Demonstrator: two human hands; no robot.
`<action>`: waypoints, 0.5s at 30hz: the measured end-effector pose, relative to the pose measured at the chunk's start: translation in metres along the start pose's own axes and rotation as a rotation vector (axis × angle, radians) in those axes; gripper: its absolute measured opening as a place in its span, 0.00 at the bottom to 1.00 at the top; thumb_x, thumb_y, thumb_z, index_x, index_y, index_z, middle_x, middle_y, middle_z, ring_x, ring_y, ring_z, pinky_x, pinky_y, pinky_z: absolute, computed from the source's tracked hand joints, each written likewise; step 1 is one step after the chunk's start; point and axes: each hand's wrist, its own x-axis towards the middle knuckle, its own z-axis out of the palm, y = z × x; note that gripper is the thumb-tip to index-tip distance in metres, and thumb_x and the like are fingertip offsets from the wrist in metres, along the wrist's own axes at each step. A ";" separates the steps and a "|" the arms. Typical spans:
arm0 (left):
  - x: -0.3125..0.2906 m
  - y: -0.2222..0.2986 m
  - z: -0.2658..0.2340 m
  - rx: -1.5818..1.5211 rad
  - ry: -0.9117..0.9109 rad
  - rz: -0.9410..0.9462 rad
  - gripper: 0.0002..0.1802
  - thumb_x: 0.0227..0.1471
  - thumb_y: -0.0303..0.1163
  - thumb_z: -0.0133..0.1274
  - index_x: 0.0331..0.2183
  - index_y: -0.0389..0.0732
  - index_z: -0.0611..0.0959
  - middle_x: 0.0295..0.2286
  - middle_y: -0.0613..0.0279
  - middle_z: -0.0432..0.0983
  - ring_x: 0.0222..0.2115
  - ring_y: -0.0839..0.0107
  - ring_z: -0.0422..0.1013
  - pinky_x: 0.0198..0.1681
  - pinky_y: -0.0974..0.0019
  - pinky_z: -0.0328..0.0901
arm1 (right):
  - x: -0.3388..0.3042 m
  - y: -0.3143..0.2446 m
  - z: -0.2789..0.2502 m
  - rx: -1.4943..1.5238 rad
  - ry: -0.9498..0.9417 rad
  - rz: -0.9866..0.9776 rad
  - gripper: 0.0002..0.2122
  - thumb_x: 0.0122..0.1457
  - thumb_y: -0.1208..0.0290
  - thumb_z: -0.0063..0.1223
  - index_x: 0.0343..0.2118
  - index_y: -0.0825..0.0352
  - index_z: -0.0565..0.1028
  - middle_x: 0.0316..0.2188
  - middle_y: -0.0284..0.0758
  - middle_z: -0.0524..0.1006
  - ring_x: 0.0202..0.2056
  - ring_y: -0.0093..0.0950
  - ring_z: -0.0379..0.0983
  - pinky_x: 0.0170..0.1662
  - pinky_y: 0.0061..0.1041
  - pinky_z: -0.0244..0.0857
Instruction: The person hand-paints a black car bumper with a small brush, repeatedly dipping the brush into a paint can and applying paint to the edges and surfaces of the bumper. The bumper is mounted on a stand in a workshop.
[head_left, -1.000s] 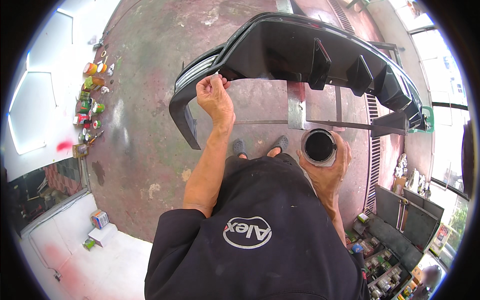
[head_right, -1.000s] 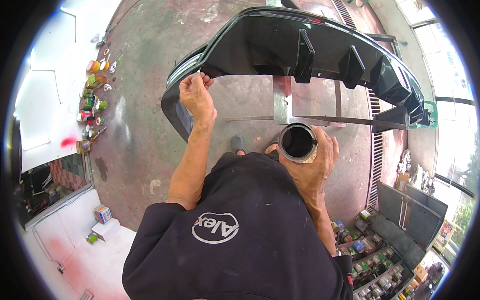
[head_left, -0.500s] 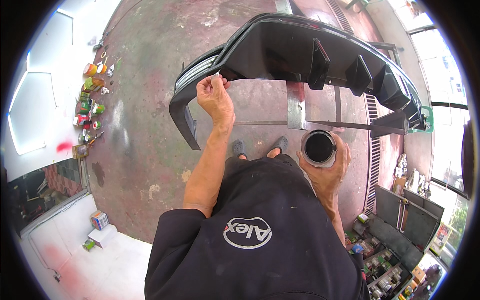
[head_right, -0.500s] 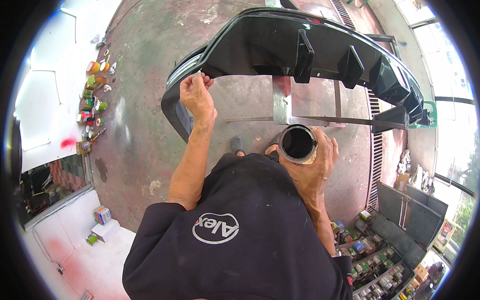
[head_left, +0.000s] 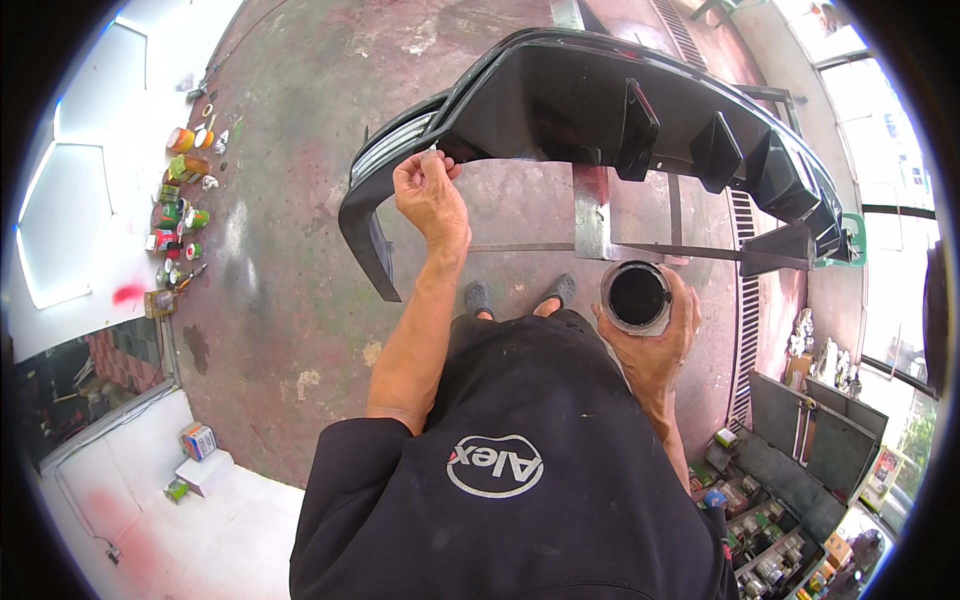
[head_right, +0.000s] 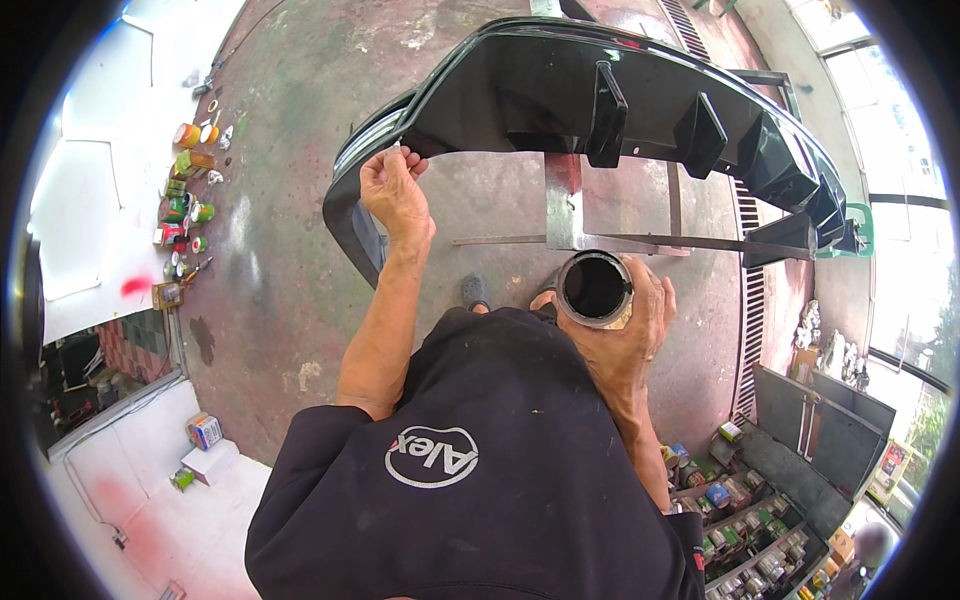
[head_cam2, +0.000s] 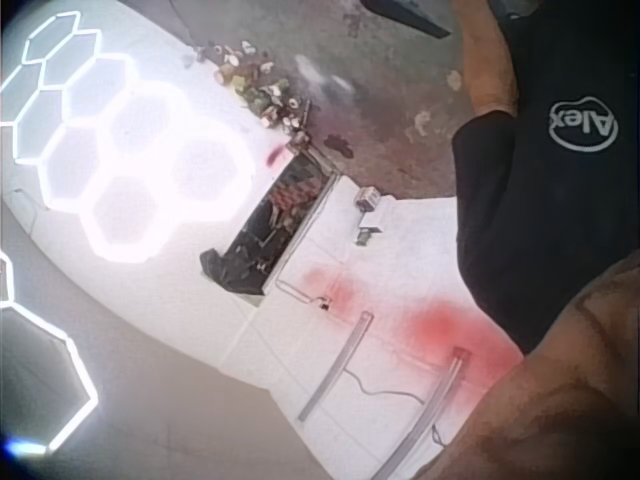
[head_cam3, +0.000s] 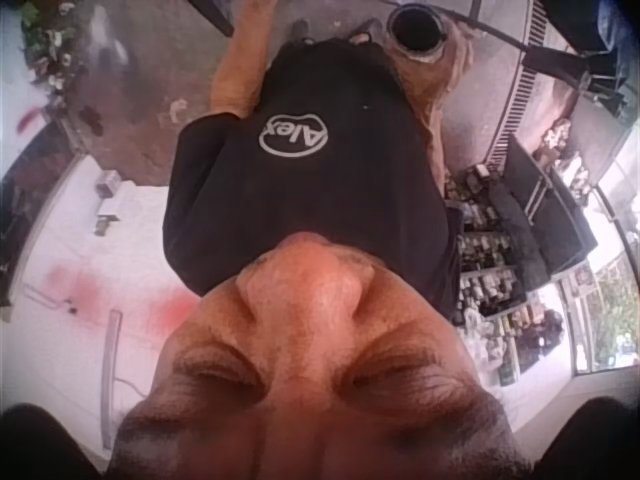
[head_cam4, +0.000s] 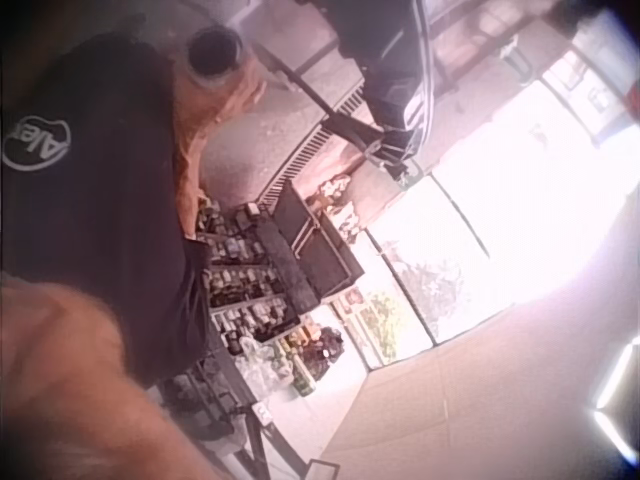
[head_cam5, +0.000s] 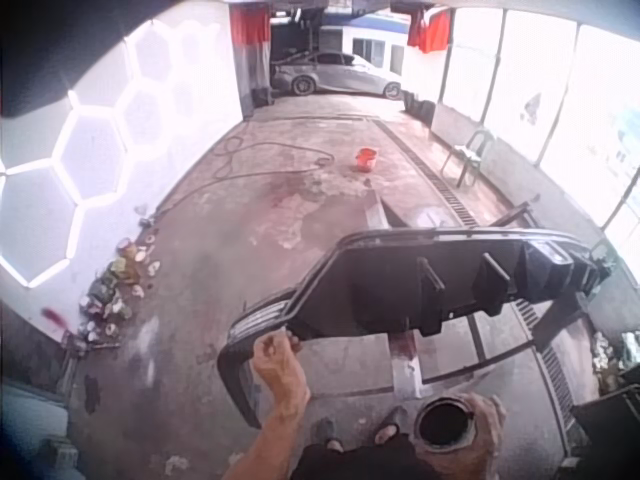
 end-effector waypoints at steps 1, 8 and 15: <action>0.000 0.000 0.000 -0.002 -0.002 0.001 0.07 0.64 0.26 0.57 0.40 0.33 0.77 0.34 0.55 0.81 0.31 0.71 0.79 0.40 0.65 0.80 | 0.000 0.000 0.000 0.002 -0.001 0.000 0.44 0.39 0.62 0.85 0.61 0.65 0.72 0.54 0.39 0.79 0.61 0.44 0.69 0.68 0.49 0.56; 0.000 -0.001 -0.001 -0.007 -0.005 -0.001 0.07 0.64 0.26 0.57 0.40 0.33 0.77 0.34 0.56 0.81 0.31 0.72 0.79 0.39 0.67 0.80 | 0.000 -0.002 -0.001 -0.009 0.002 -0.005 0.44 0.40 0.62 0.85 0.62 0.65 0.72 0.54 0.39 0.79 0.60 0.44 0.70 0.69 0.50 0.55; 0.000 -0.001 0.000 -0.004 -0.008 0.015 0.07 0.63 0.25 0.57 0.40 0.32 0.77 0.34 0.56 0.81 0.31 0.72 0.79 0.39 0.67 0.80 | 0.000 -0.003 0.000 -0.016 0.020 -0.002 0.43 0.40 0.59 0.85 0.60 0.64 0.73 0.53 0.37 0.80 0.57 0.38 0.75 0.69 0.53 0.55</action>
